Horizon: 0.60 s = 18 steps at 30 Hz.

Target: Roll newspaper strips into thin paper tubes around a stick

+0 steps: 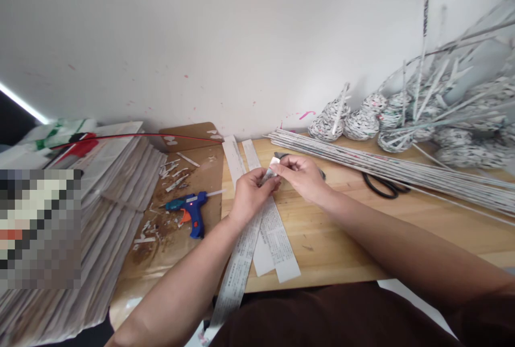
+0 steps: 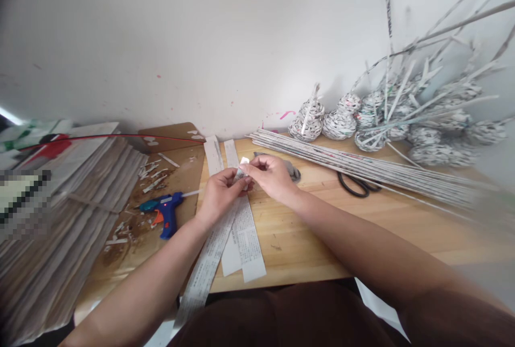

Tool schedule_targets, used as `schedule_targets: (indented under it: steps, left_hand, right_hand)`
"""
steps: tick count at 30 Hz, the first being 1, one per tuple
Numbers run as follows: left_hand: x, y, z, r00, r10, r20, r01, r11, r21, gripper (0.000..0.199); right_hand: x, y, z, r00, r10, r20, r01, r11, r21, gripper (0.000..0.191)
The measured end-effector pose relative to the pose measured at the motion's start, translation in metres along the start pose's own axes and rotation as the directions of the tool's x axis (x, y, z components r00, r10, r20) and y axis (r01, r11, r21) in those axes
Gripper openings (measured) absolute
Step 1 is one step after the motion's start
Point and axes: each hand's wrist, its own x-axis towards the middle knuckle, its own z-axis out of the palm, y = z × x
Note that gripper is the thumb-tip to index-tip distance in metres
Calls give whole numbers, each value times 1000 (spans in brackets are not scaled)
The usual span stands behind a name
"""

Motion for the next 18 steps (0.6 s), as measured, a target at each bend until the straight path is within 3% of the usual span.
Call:
schedule_targets:
  steps: [4,7,12,18]
  left_hand:
    - [0,-4,-2,996,80,-35,-76,991,113,30]
    - [1,-6,-4,996,92,-10,-90,987,135,30]
    - [3,-9,-4,997,63,46,-67,991,112,28]
    - [1,-6,-2,991,124,53,-133,971,199,29]
  right_hand:
    - [1,3,1,999,-18,-51,19,1000,12,28]
    - [2,0,1,1000,-12,-19,13,999,52,24]
    - [2,-9,0,994,93,49,-99,986,138,25]
    - [2,-8,2,991,123,-52,-110,971,212,34]
